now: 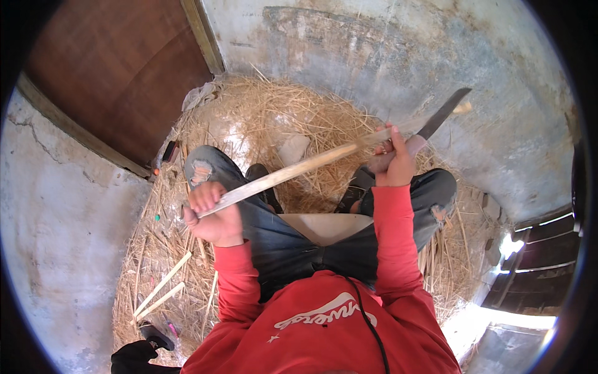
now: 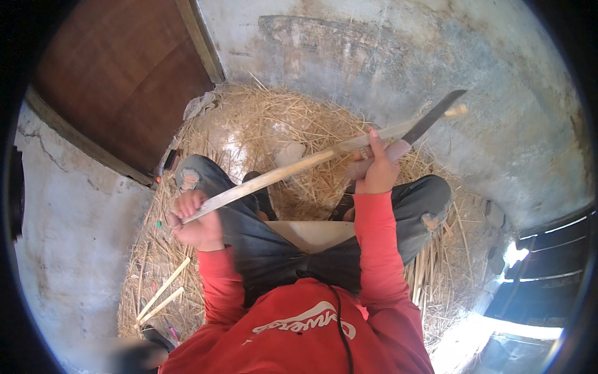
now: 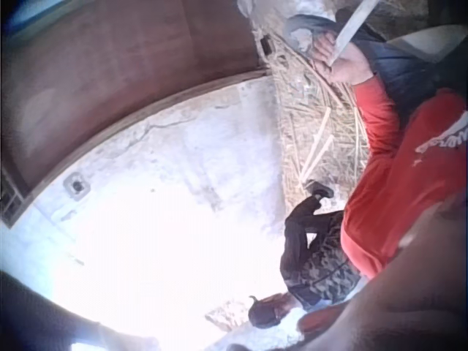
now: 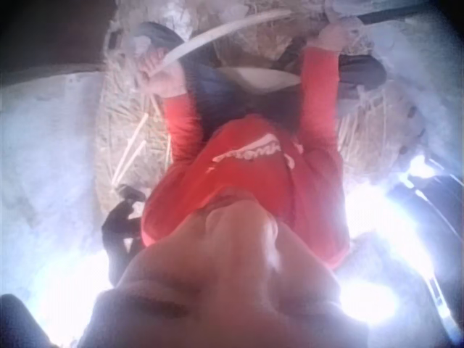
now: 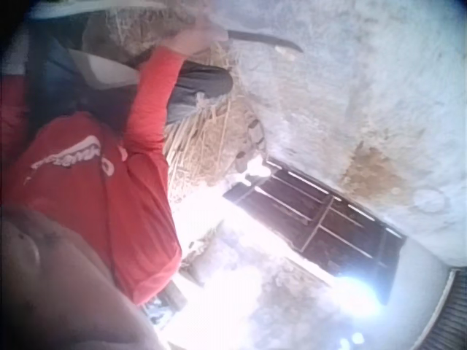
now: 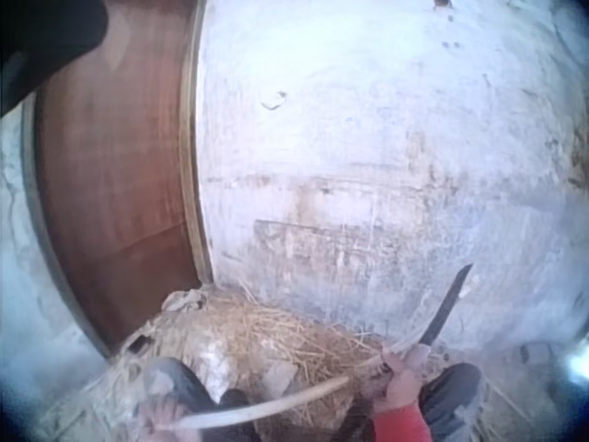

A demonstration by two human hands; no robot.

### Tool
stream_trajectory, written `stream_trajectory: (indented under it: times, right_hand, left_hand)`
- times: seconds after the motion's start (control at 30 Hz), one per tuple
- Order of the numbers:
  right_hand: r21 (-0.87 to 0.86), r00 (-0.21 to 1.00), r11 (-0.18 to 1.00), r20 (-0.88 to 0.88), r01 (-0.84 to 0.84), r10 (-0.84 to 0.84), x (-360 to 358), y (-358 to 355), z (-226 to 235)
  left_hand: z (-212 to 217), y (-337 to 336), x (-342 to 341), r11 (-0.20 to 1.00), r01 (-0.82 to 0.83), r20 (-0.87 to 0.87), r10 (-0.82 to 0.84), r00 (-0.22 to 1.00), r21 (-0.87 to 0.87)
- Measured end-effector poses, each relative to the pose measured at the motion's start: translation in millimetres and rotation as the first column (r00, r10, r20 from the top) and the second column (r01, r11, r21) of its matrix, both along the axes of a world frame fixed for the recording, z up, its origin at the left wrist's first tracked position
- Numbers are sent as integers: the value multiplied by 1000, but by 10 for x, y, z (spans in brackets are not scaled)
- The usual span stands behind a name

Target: The person uses a large blade to shave and carve a long piece of wood while sitting on a floor covered in straw. They hold the wood steady and repeatedly scrape the blade along its length to refine its shape.

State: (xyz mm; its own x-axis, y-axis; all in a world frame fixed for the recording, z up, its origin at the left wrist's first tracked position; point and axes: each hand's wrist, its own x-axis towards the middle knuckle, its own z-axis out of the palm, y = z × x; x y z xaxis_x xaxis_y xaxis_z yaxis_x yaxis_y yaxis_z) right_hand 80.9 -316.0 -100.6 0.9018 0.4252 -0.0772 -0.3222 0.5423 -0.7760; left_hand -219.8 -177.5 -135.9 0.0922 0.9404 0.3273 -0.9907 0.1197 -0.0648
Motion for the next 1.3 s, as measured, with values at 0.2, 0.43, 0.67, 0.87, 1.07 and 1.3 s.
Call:
stream_trajectory:
  times: [0.2, 0.43, 0.67, 0.87, 1.07, 1.3]
  right_hand:
    - [87, 940, 958, 188, 273, -285, 460, -35, 119]
    - [209, 830, 955, 477, 212, -289, 729, -76, 609]
    - [-76, 732, 986, 662, -150, 163, 575, -16, 504]
    - [-247, 633, 874, 611, -418, 475, 343, 185, 352]
    - [-348, 558, 800, 581, -488, 593, 218, 534, 422]
    - [-260, 619, 893, 649, -367, 443, 158, 691, 235]
  left_hand:
    - [-416, -158, 98, 884, 309, -487, -454, 746, -351]
    - [-337, -489, 342, 866, 441, -929, -334, 157, -237]
    - [201, -217, 857, 914, 342, -958, 133, 254, 218]
    - [760, 286, 1371, 796, 386, -877, 358, 322, 467]
    - [969, 574, 1843, 580, 531, -785, 492, 376, 618]
    - [1087, 1086, 1966, 744, 327, -812, 518, 269, 583]
